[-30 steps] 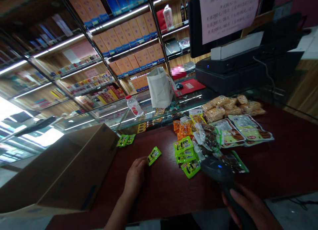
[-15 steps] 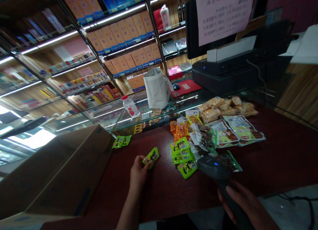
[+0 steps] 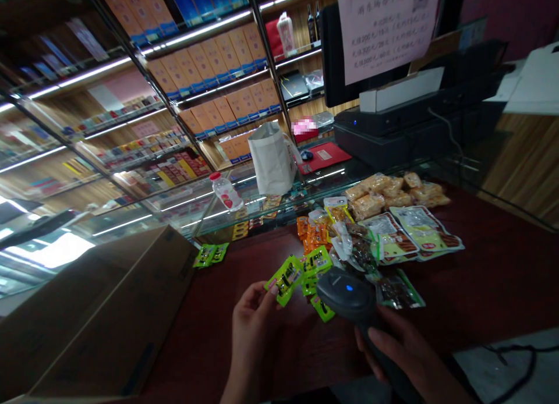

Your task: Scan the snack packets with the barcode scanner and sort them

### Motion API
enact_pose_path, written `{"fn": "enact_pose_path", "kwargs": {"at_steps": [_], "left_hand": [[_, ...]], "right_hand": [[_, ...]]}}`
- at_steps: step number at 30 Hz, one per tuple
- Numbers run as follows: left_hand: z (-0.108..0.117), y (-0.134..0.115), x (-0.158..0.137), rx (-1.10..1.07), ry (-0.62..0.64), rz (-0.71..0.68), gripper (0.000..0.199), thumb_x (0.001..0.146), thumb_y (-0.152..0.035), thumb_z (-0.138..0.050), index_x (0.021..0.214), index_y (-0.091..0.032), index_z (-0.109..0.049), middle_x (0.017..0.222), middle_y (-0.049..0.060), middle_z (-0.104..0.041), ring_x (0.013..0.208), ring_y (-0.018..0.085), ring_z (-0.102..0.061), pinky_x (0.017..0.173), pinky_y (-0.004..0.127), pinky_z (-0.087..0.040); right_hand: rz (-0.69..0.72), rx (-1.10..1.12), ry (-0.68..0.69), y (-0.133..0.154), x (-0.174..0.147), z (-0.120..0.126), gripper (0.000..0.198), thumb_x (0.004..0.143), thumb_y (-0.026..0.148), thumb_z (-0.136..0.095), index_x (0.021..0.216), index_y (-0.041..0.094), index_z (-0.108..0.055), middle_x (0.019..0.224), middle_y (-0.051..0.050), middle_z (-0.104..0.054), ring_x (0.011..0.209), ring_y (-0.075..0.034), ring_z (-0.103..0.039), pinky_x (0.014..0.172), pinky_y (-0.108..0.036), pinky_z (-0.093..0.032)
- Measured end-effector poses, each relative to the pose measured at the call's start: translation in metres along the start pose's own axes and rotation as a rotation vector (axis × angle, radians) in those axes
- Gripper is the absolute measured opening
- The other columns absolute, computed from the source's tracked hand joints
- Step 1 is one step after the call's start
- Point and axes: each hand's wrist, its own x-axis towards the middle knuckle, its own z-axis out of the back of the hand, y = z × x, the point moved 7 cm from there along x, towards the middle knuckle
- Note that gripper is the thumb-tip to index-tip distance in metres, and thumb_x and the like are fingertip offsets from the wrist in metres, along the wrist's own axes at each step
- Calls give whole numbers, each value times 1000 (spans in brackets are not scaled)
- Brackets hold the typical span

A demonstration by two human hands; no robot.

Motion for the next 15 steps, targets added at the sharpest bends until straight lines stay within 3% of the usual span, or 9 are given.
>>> {"fn": "enact_pose_path", "kwargs": {"at_steps": [6, 15], "left_hand": [[-6, 1, -4, 20, 58, -29, 32, 63, -41, -86, 76, -15, -72, 65, 0, -66, 59, 11, -58, 56, 20, -47], [-5, 9, -10, 14, 12, 18, 34, 62, -42, -85, 78, -15, -71, 72, 3, -70, 63, 14, -61, 58, 22, -47]], "right_hand": [[26, 40, 73, -9, 7, -8, 44, 83, 59, -68, 90, 16, -65, 70, 1, -63, 44, -7, -50, 44, -21, -35], [-31, -29, 76, -9, 0, -9, 46, 82, 62, -67, 95, 17, -66, 71, 0, -64, 52, -11, -53, 53, -25, -43]]}}
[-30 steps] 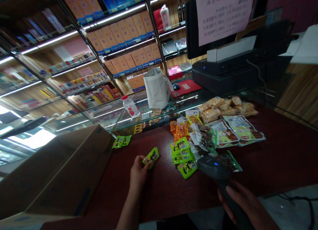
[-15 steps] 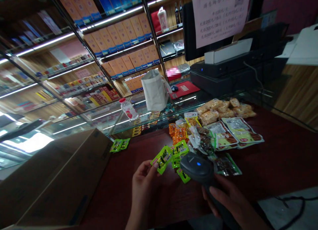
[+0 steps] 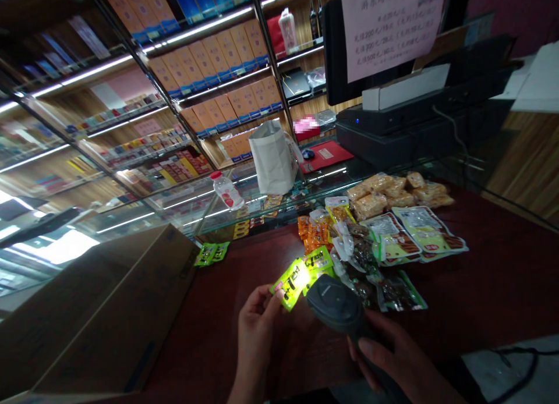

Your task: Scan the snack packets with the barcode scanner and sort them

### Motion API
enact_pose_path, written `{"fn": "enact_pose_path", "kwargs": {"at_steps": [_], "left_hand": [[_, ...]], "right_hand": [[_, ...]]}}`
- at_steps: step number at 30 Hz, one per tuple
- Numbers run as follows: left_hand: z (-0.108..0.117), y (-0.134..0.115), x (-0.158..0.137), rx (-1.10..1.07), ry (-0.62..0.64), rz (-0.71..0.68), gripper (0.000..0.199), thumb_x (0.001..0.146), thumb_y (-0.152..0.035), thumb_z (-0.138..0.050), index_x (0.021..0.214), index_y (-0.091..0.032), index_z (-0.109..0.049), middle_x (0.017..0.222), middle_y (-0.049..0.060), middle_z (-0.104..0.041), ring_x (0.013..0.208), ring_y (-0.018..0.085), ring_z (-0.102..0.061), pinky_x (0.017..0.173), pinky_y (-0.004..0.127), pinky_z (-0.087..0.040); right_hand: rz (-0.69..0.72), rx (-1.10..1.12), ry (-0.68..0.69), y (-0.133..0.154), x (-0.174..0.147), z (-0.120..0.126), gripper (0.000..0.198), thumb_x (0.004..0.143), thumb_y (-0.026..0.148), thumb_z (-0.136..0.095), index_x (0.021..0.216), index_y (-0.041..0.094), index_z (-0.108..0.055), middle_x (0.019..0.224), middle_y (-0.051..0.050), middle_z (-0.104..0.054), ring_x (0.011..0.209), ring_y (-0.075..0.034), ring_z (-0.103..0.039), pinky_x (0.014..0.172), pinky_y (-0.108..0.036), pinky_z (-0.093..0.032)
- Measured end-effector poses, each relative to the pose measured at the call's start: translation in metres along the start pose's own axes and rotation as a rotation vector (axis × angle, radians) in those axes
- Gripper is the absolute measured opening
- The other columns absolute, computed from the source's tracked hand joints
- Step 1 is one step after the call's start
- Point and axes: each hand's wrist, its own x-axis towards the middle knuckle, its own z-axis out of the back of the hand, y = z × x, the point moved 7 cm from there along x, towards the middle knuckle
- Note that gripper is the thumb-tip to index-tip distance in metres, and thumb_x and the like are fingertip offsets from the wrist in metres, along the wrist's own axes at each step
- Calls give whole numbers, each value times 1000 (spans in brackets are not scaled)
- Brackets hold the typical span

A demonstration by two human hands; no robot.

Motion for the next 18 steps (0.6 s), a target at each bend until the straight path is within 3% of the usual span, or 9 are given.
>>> {"fn": "enact_pose_path", "kwargs": {"at_steps": [5, 11, 18], "left_hand": [[-3, 9, 4, -11, 25, 27, 36, 64, -44, -84, 82, -15, -71, 73, 4, -70, 63, 15, -62, 58, 23, -47], [-12, -2, 8, -7, 27, -8, 36, 62, -44, -86, 78, -15, -71, 73, 3, -70, 63, 13, -61, 59, 22, -48], [-26, -14, 18, -57, 56, -31, 36, 58, -41, -88, 77, -15, -71, 69, 1, -67, 59, 11, -57, 56, 20, -47]], "right_hand": [[30, 32, 10, 0, 2, 1, 47, 82, 63, -66, 90, 16, -66, 67, 1, -61, 47, -9, -50, 49, -23, -39], [38, 58, 2, -4, 4, 12, 47, 83, 63, -66, 82, 16, -63, 55, 5, -55, 41, -7, -45, 44, -21, -33], [-48, 126, -172, -4, -5, 31, 52, 73, 68, -73, 86, 18, -66, 67, 0, -65, 45, -9, -51, 45, -22, -38]]}}
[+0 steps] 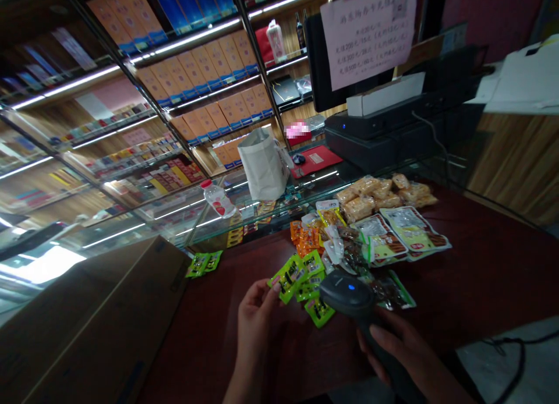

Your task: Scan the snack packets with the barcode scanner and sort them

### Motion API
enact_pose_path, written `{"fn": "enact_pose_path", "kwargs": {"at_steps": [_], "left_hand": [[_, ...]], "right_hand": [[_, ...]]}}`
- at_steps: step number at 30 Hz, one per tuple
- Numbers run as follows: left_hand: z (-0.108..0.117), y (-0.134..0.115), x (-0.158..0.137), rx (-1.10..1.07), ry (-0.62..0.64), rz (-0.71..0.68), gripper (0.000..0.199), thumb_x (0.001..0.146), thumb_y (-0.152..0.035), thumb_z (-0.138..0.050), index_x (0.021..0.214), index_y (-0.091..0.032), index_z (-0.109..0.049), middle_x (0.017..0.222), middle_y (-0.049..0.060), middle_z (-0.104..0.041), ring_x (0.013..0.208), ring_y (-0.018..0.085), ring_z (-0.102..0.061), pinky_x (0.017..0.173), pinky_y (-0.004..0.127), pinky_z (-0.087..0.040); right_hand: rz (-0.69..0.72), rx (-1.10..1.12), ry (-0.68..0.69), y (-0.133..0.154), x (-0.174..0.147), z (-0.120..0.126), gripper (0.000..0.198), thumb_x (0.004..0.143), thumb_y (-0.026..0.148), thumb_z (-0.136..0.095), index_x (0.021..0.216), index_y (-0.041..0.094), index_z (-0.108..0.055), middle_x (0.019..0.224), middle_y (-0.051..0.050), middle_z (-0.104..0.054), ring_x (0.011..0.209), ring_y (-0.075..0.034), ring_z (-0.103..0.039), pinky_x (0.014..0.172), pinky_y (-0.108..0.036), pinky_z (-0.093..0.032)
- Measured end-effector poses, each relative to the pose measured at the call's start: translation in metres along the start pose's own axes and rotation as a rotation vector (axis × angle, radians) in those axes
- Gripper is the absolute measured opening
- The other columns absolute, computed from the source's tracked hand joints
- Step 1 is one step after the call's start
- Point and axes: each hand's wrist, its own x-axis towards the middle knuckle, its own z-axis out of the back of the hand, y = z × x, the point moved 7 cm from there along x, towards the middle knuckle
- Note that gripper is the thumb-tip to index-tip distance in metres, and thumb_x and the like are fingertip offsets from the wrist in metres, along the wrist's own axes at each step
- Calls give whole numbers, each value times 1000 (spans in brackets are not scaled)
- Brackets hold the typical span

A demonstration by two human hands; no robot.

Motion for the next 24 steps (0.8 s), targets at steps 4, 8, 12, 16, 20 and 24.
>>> {"fn": "enact_pose_path", "kwargs": {"at_steps": [4, 8, 12, 16, 20, 24], "left_hand": [[-9, -8, 10, 12, 21, -10, 35, 59, -40, -86, 78, -15, -71, 71, 1, -67, 60, 10, -56, 57, 20, -46], [-18, -12, 13, 22, 50, -36, 33, 61, -39, -86, 77, -15, -71, 72, 1, -68, 61, 10, -57, 58, 20, -46], [-20, -1, 11, 2, 51, -8, 36, 59, -41, -87, 78, -15, -71, 69, 0, -66, 56, 9, -55, 54, 20, -44], [-15, 10, 9, -44, 39, 27, 38, 59, -41, -87, 81, -16, -70, 73, 0, -67, 58, 10, -57, 55, 21, -46], [-11, 8, 7, -34, 52, 13, 37, 58, -39, -88, 77, -15, -69, 72, 1, -67, 61, 11, -58, 58, 21, -47], [-8, 7, 5, -5, 53, -6, 37, 58, -41, -88, 77, -16, -68, 73, 0, -67, 61, 11, -58, 57, 21, -47]], "right_hand": [[-20, -4, -94, 6, -7, 4, 54, 69, 71, -74, 81, 18, -68, 60, 0, -63, 46, -12, -52, 47, -24, -40], [2, 2, -100, 11, -10, 3, 57, 67, 72, -75, 85, 18, -68, 62, 0, -66, 47, -12, -52, 49, -25, -40], [77, -17, 29, 10, -7, -4, 51, 77, 67, -69, 81, 16, -65, 55, 2, -60, 43, -9, -48, 46, -23, -35], [125, -19, 65, 9, -6, -4, 47, 83, 63, -66, 83, 16, -64, 54, 3, -57, 44, -9, -45, 46, -23, -34], [129, -26, 100, 10, -7, -7, 47, 83, 63, -67, 82, 16, -64, 58, 3, -58, 44, -9, -46, 47, -23, -35], [105, -16, 127, 5, -8, -12, 45, 84, 61, -66, 85, 16, -64, 57, 4, -57, 44, -8, -45, 46, -22, -35]]}}
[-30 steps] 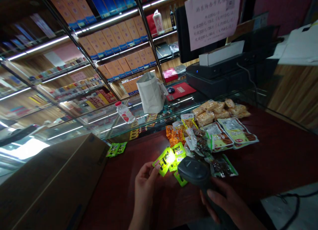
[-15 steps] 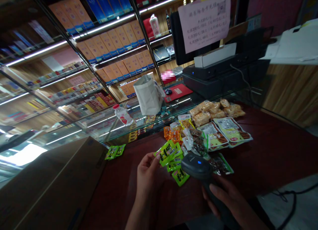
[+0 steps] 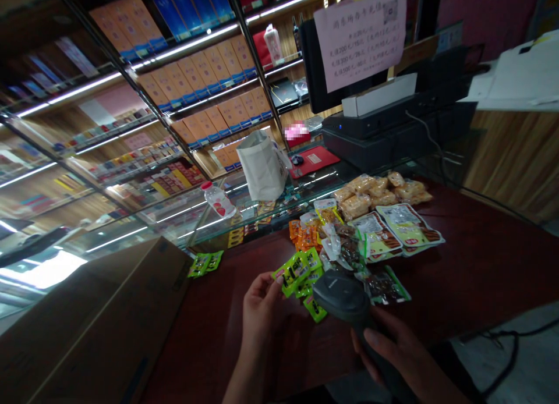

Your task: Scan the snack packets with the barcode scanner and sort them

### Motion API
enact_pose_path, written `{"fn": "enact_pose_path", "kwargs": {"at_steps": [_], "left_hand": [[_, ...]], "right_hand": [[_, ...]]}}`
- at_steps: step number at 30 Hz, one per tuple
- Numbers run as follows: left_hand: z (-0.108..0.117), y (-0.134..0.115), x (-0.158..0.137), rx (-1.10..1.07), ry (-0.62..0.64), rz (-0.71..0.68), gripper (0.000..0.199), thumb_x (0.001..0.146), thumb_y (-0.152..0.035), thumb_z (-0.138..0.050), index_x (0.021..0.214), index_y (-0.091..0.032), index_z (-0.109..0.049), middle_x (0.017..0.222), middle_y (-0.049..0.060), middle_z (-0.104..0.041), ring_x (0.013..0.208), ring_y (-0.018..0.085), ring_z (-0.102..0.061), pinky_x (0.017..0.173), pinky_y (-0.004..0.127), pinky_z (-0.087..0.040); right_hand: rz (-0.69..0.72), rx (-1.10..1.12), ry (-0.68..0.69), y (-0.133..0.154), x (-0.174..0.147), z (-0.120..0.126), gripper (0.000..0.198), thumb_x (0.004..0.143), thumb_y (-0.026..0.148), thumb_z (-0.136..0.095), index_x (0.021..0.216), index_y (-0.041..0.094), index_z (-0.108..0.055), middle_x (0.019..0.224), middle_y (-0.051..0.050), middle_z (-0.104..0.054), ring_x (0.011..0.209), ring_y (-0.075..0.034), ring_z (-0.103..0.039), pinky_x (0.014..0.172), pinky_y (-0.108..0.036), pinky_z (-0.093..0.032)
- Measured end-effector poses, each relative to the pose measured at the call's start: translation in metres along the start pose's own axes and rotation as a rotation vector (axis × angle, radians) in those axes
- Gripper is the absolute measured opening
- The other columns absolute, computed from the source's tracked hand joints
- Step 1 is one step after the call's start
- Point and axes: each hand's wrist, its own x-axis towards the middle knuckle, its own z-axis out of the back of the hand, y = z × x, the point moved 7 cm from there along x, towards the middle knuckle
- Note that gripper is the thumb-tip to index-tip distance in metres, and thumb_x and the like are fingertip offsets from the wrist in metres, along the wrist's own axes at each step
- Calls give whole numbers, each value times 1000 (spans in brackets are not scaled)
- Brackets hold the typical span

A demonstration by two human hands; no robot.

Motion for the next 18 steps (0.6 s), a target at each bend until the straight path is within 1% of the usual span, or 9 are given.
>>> {"fn": "enact_pose_path", "kwargs": {"at_steps": [3, 6, 11, 14, 15, 18], "left_hand": [[3, 5, -1, -6, -14, 5, 37, 59, -41, -87, 79, -16, -69, 72, 0, -67, 58, 10, -57, 55, 21, -45], [3, 8, 1, 4, -8, 1, 35, 61, -41, -85, 80, -16, -70, 65, -2, -64, 53, 9, -53, 51, 19, -42], [-7, 2, 21, 16, 44, -29, 35, 60, -42, -86, 76, -15, -70, 67, -1, -66, 55, 8, -55, 54, 20, -45], [-20, 2, 41, 44, 110, 21, 38, 56, -42, -88, 75, -14, -70, 69, 2, -68, 55, 10, -57, 53, 21, -47], [-24, 4, 47, 49, 136, 50, 39, 55, -42, -88, 74, -14, -69, 69, 3, -69, 55, 10, -58, 53, 21, -47], [-33, 10, 64, 74, 191, 130, 39, 53, -40, -88, 71, -14, -66, 67, 3, -68, 53, 10, -58, 50, 21, -45]], "right_hand": [[8, -6, -8, -3, 0, -1, 46, 84, 61, -66, 84, 16, -64, 52, 4, -55, 42, -8, -43, 45, -22, -33], [22, -10, -31, -3, -1, 1, 46, 82, 62, -67, 85, 16, -65, 57, 2, -60, 43, -9, -46, 46, -23, -35], [7, 24, -66, -2, 1, 9, 48, 79, 63, -70, 82, 16, -64, 58, 1, -61, 40, -9, -47, 43, -23, -34], [14, 73, -106, 0, 1, 14, 49, 76, 64, -72, 85, 16, -64, 70, -2, -67, 38, -8, -47, 40, -22, -34], [16, 82, -118, 0, 0, 16, 50, 76, 64, -72, 86, 16, -64, 71, -2, -67, 37, -8, -48, 40, -22, -34], [11, 49, -138, 0, -4, 19, 49, 78, 65, -70, 81, 16, -66, 60, -1, -63, 41, -10, -50, 44, -23, -36]]}}
